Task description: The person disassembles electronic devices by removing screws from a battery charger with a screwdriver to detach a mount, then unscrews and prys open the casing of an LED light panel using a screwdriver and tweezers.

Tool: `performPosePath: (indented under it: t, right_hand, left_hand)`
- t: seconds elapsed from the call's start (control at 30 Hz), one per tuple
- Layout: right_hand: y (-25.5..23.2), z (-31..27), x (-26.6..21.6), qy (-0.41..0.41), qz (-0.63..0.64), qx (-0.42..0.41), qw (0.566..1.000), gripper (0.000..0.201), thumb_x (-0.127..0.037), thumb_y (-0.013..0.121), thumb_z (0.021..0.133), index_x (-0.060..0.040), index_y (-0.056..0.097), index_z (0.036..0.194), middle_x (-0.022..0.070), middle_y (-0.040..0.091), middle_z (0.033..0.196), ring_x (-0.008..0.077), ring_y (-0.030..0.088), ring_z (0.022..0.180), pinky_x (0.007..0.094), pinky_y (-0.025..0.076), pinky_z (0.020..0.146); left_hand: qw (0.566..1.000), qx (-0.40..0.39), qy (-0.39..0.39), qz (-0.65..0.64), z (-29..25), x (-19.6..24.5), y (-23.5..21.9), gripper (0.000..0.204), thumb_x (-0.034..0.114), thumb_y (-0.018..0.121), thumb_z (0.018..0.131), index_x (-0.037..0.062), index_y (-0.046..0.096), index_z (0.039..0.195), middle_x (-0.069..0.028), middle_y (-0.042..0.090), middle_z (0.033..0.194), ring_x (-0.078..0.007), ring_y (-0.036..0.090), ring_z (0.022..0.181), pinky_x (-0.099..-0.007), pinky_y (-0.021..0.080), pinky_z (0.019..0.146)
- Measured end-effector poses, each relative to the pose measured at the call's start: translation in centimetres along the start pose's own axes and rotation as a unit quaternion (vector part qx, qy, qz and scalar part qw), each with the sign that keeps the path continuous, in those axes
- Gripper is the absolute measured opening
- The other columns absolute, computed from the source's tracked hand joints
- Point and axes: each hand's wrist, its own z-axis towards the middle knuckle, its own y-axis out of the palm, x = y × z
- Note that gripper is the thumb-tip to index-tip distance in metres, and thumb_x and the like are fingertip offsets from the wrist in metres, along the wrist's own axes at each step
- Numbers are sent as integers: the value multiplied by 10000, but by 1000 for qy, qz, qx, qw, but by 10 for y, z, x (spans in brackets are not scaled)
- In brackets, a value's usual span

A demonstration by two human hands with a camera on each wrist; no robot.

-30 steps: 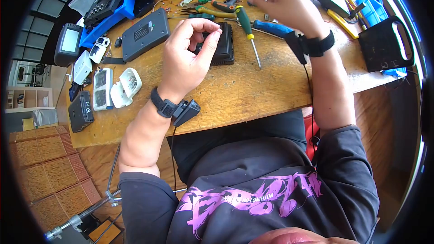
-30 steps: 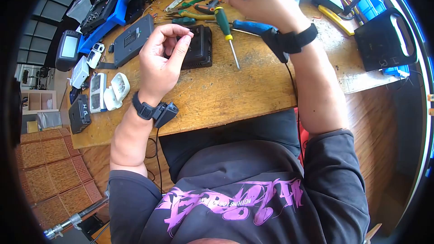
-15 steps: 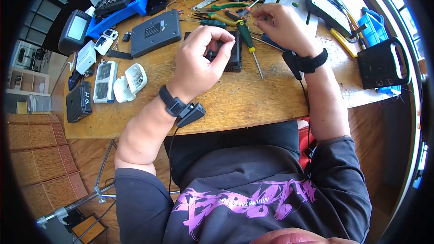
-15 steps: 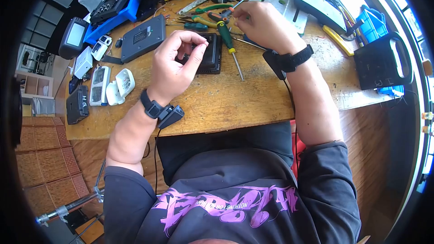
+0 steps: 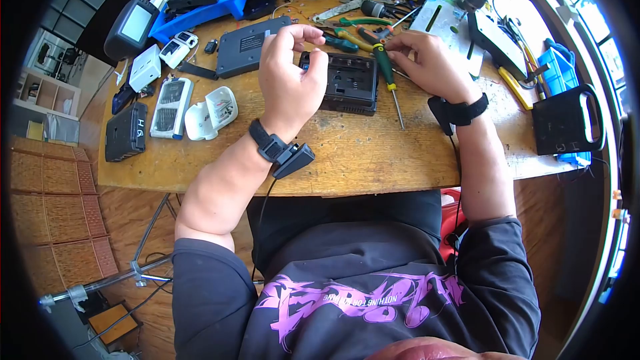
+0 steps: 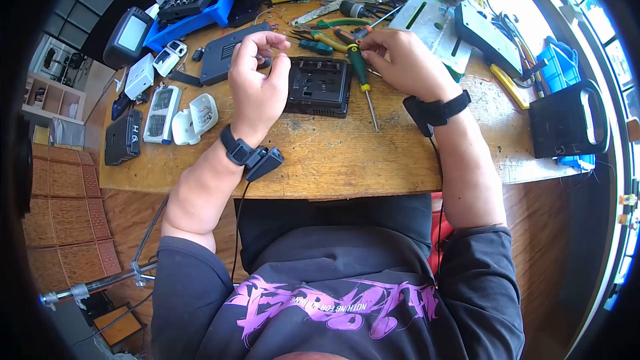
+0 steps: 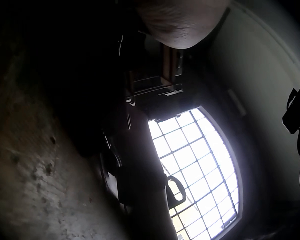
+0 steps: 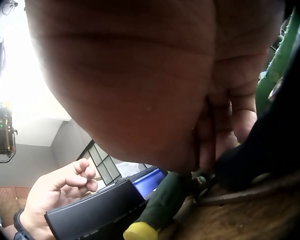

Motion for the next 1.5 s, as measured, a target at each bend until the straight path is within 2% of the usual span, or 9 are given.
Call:
performPosePath:
  t: [0.27,0.5,0.7,0.9,1.2,1.27,1.3,1.33,1.5]
  right_hand:
    - [7,3,2,-5,12,8,1000,239,-133,680,944,-15,731,1146,188,741,988,346,724,870,398,569,808]
    - [18,5,9,-134,13,49,990,238,-135,708,947,-60,747,1169,165,682,1132,353,679,1023,404,545,902]
    - [14,4,1,-118,21,8,993,277,-164,787,887,-58,739,1138,149,684,1103,346,674,1063,409,540,939]
    - [19,2,10,-22,21,28,999,425,-207,860,800,20,689,1117,80,640,703,181,631,642,337,499,618]
    - [25,-2,20,-39,35,42,998,398,-145,788,817,18,704,1170,50,682,747,174,651,675,317,527,646]
    - [21,0,20,-44,101,21,994,403,-131,718,933,3,631,1303,98,722,973,174,694,871,309,557,841]
    - [4,-1,-33,91,174,41,980,333,-129,648,985,101,641,1226,57,713,877,117,660,741,254,537,667]
    - [9,2,-23,87,273,35,957,358,-140,617,1013,110,622,1270,64,710,951,115,672,793,259,552,717]
    - [20,0,-19,-65,429,70,898,317,-174,547,1060,47,561,1288,97,702,1056,157,714,928,287,588,832]
  left_hand:
    - [975,-187,115,27,9,18,-13,405,253,791,837,15,666,1140,-171,693,1127,-354,641,1100,-431,478,1001]
    - [949,-275,125,92,2,27,-14,698,433,891,718,61,619,1243,-135,673,1174,-343,634,1115,-443,458,1001]
    - [946,-272,120,131,-1,29,-18,691,430,873,700,71,600,1224,-115,660,1092,-331,635,1056,-432,463,954]
    - [947,-270,122,125,0,22,-16,652,449,847,728,61,616,1198,-126,663,1091,-332,626,1072,-436,461,954]
    - [950,-259,140,104,5,-4,-7,275,279,660,984,57,685,1144,-146,715,1110,-361,644,1090,-431,489,949]
    - [946,-267,149,108,8,-3,-7,262,249,683,966,61,686,1148,-149,720,1095,-363,656,1074,-429,503,932]
    - [946,-269,152,102,9,0,-9,238,215,676,968,59,689,1147,-156,724,1074,-365,666,1057,-426,514,913]
    - [945,-291,116,96,10,1,-8,428,315,794,873,86,678,1216,-145,714,1152,-361,651,1126,-436,499,973]
    - [957,-269,110,25,12,-3,-7,224,128,697,909,2,687,1095,-198,701,985,-368,684,907,-403,540,798]
